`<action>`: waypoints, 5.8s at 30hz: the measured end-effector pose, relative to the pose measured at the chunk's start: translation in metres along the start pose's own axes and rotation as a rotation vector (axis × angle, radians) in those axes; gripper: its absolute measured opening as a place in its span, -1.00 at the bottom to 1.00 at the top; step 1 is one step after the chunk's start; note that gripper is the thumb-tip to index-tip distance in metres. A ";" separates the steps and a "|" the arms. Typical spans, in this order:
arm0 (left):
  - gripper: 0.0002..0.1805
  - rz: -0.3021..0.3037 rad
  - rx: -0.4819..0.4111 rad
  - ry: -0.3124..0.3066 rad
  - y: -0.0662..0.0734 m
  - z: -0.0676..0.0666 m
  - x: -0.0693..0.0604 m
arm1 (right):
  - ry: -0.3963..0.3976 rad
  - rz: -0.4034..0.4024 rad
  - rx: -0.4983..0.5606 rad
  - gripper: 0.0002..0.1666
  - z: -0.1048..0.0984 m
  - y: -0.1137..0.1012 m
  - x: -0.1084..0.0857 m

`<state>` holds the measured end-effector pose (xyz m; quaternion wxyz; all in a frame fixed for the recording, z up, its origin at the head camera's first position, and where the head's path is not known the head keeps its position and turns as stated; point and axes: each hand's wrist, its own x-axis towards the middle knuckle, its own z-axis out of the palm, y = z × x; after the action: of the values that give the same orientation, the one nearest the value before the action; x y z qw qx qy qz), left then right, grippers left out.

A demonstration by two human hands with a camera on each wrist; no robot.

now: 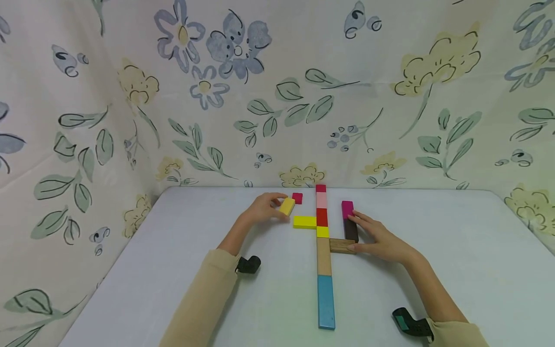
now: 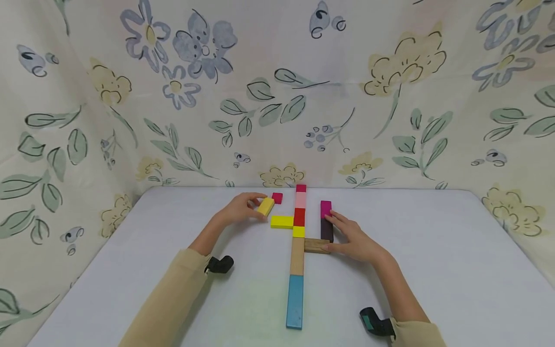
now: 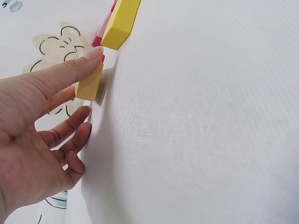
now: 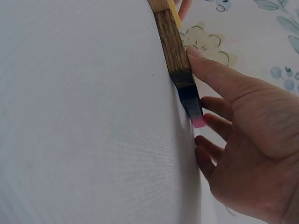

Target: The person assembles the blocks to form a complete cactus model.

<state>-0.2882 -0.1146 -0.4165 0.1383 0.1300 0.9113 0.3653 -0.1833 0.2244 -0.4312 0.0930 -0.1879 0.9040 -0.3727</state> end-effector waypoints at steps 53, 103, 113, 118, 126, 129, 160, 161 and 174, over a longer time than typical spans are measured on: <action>-0.53 -0.047 -0.103 0.097 0.004 0.011 0.013 | -0.005 -0.005 -0.008 0.06 -0.001 -0.002 -0.001; -0.54 -0.030 -0.125 0.070 0.002 0.011 0.011 | -0.009 -0.002 -0.025 0.09 -0.001 0.000 -0.002; -0.56 -0.038 -0.136 0.066 0.002 0.010 0.019 | -0.010 0.000 -0.021 0.09 -0.001 0.000 -0.002; -0.60 -0.053 -0.151 0.109 0.005 0.010 0.024 | -0.010 -0.006 -0.018 0.08 -0.001 0.000 -0.002; -0.62 -0.071 -0.202 0.176 0.012 0.015 0.032 | -0.008 -0.005 -0.020 0.07 -0.001 0.000 -0.001; -0.64 -0.074 -0.220 0.192 0.015 0.018 0.035 | -0.007 -0.005 -0.022 0.08 -0.001 0.001 -0.002; -0.67 -0.106 -0.120 0.221 0.024 0.026 0.053 | -0.011 -0.007 -0.005 0.05 -0.001 0.002 -0.001; -0.67 -0.111 -0.132 0.226 0.023 0.026 0.052 | -0.011 -0.008 -0.005 0.05 -0.001 0.002 -0.001; -0.66 -0.099 -0.269 0.253 0.014 0.024 0.050 | -0.012 0.004 -0.007 0.05 0.000 0.003 0.000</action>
<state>-0.3241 -0.0727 -0.4311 0.0565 0.0186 0.8695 0.4903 -0.1844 0.2261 -0.4328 0.0987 -0.1888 0.9050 -0.3683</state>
